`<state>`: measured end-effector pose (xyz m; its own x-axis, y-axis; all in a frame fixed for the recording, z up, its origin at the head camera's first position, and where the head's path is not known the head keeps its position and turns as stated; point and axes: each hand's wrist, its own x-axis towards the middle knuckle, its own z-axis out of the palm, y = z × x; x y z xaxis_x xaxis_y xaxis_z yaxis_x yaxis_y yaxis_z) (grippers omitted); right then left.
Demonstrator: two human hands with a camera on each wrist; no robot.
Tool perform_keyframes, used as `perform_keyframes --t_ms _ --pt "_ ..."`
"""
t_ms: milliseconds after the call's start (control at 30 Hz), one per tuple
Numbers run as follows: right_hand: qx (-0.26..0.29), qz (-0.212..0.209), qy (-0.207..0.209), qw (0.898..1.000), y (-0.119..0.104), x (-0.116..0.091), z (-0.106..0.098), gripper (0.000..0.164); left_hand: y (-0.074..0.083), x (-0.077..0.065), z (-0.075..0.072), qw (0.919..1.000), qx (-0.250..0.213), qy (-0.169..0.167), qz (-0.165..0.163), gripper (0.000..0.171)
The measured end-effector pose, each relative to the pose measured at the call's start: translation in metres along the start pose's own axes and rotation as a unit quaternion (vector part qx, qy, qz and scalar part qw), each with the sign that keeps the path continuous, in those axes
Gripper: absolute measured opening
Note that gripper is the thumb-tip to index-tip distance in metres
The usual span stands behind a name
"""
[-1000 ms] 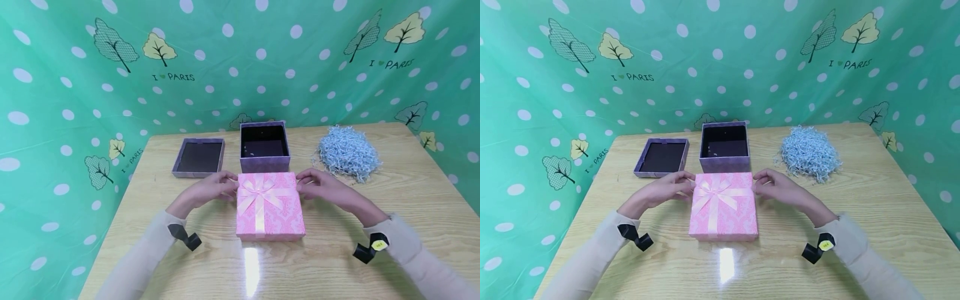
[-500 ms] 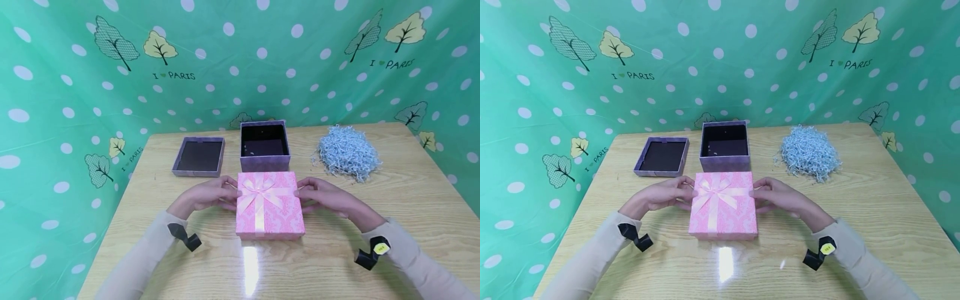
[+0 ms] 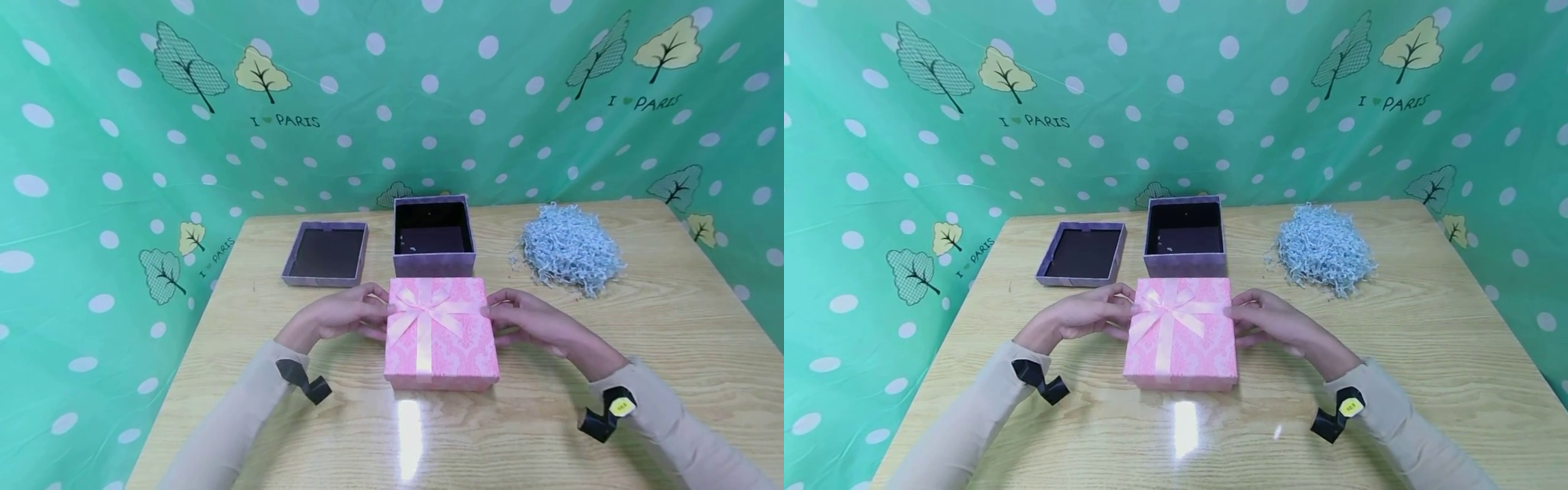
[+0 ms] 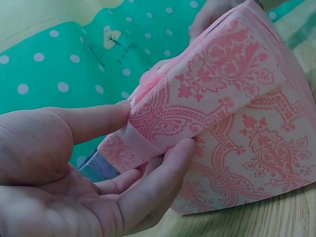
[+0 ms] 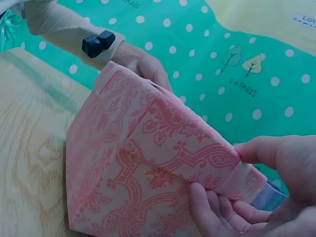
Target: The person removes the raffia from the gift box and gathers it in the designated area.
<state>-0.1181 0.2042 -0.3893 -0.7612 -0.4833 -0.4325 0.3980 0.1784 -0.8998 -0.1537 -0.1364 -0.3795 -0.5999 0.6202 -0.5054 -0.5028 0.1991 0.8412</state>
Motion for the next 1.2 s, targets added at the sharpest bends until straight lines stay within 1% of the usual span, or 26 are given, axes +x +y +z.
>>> perform_keyframes --t_ms 100,200,333,400,600,767,900,1200 --pt "0.007 0.006 0.001 1.000 -0.002 -0.001 0.000 0.052 0.000 0.001 -0.001 0.9999 -0.010 -0.002 -0.002 0.035" --pt "0.016 0.009 -0.001 1.000 -0.003 0.000 0.000 0.046 0.000 0.002 -0.002 0.9997 -0.021 -0.007 -0.003 0.034" --pt "0.034 0.009 -0.014 0.999 -0.001 0.003 0.000 0.035 0.000 0.002 -0.002 0.9993 -0.034 -0.014 -0.001 0.033" --pt "0.042 0.010 -0.022 0.999 0.000 0.004 -0.001 0.033 0.001 0.003 -0.002 0.9992 -0.037 -0.016 0.000 0.032" --pt "0.066 0.021 -0.037 0.997 0.001 0.007 -0.003 0.036 0.001 0.004 -0.005 0.9991 -0.041 -0.015 -0.002 0.028" --pt "0.083 0.029 -0.050 0.995 0.002 0.009 -0.003 0.041 0.003 0.004 -0.006 0.9992 -0.037 -0.013 -0.008 0.030" --pt "0.085 0.031 -0.052 0.995 0.003 0.010 -0.004 0.042 0.003 0.004 -0.006 0.9990 -0.039 -0.016 -0.014 0.028" --pt "0.083 0.031 -0.054 0.995 -0.001 0.008 -0.004 0.039 0.003 0.005 -0.009 0.9991 -0.039 -0.005 -0.018 0.021"
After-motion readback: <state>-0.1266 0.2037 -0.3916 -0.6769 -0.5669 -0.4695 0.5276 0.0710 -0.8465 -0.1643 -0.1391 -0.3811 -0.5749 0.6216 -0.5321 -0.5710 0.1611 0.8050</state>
